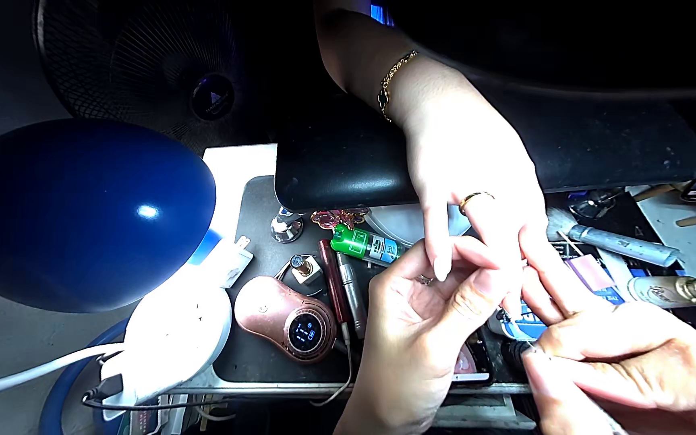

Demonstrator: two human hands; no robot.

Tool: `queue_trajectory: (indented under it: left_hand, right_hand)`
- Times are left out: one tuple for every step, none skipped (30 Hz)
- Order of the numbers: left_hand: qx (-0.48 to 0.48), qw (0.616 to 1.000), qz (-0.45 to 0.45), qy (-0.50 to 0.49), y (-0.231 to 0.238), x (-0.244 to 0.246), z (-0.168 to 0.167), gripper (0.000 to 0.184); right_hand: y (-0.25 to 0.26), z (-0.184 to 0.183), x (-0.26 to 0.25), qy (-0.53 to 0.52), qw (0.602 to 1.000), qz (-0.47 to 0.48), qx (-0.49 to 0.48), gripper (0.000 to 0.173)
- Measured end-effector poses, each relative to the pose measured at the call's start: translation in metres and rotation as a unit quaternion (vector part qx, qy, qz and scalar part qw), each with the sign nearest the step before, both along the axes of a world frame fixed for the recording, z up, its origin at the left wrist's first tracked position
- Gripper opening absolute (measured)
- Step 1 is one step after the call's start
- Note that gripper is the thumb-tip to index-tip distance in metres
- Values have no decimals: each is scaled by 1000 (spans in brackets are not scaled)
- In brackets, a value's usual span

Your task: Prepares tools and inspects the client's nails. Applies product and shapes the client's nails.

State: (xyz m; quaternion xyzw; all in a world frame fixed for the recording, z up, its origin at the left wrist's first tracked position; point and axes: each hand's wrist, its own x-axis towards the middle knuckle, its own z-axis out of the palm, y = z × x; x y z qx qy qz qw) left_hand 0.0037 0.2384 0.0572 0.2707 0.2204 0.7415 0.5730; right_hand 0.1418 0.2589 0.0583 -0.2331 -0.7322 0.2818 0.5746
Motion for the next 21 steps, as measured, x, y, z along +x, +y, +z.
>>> queue_trajectory:
  left_hand:
    - [-1,1000,-3,-3,0,0,1,16]
    - [-1,1000,-4,-7,0,0,1,16]
    - [0,1000,-4,-9,1,0,1,16]
    - [0,1000,-3,-5,1,0,2,15]
    - [-3,1000,-1,-3,1,0,2,15]
    - [-7,1000,2,-2,1,0,3,15]
    - [-11,1000,6,-1,1,0,4,15]
    - [-16,1000,10,3,1,0,4,16]
    - [-20,1000,14,8,1,0,4,16]
    - [-21,1000,17,13,1,0,3,15]
    - [-19,1000,19,14,1,0,3,15]
    - [-17,1000,22,14,2,1,2,15]
    - [-14,1000,23,12,2,1,2,16]
    - [-13,1000,23,8,3,2,2,16]
    - [-13,1000,25,9,3,2,2,16]
    - [-15,999,26,10,3,2,2,17]
    - [-16,999,27,11,3,2,2,17]
    - [-16,999,30,12,3,2,3,17]
    - [-15,999,31,14,3,2,2,16]
    - [-14,999,32,16,3,3,2,17]
    - [-12,999,32,18,3,3,2,17]
  right_hand:
    - [2,1,2,10,1000,11,-5,11]
    - [6,3,4,23,999,21,-10,10]
    - [9,4,6,34,999,23,-13,8]
    - [12,6,8,43,998,31,-22,8]
    - [14,7,9,48,997,41,-34,6]
    - [15,8,9,48,996,50,-47,6]
    - [16,8,9,45,996,56,-55,6]
    - [17,8,9,39,996,60,-57,6]
    - [16,8,10,33,996,60,-58,5]
    - [15,8,10,25,996,56,-58,6]
    - [14,8,11,18,997,52,-55,7]
    - [15,7,11,12,997,50,-49,7]
    - [15,6,11,8,998,47,-42,7]
    - [16,5,11,7,999,41,-34,7]
    - [17,4,11,5,999,40,-25,7]
    - [18,3,11,7,999,44,-20,8]
    - [18,3,11,4,999,47,-17,7]
    - [19,3,12,1,999,47,-15,6]
    - [19,2,12,-2,999,48,-12,7]
    - [19,3,12,-4,999,46,-9,8]
    - [19,3,12,-6,999,41,-6,9]
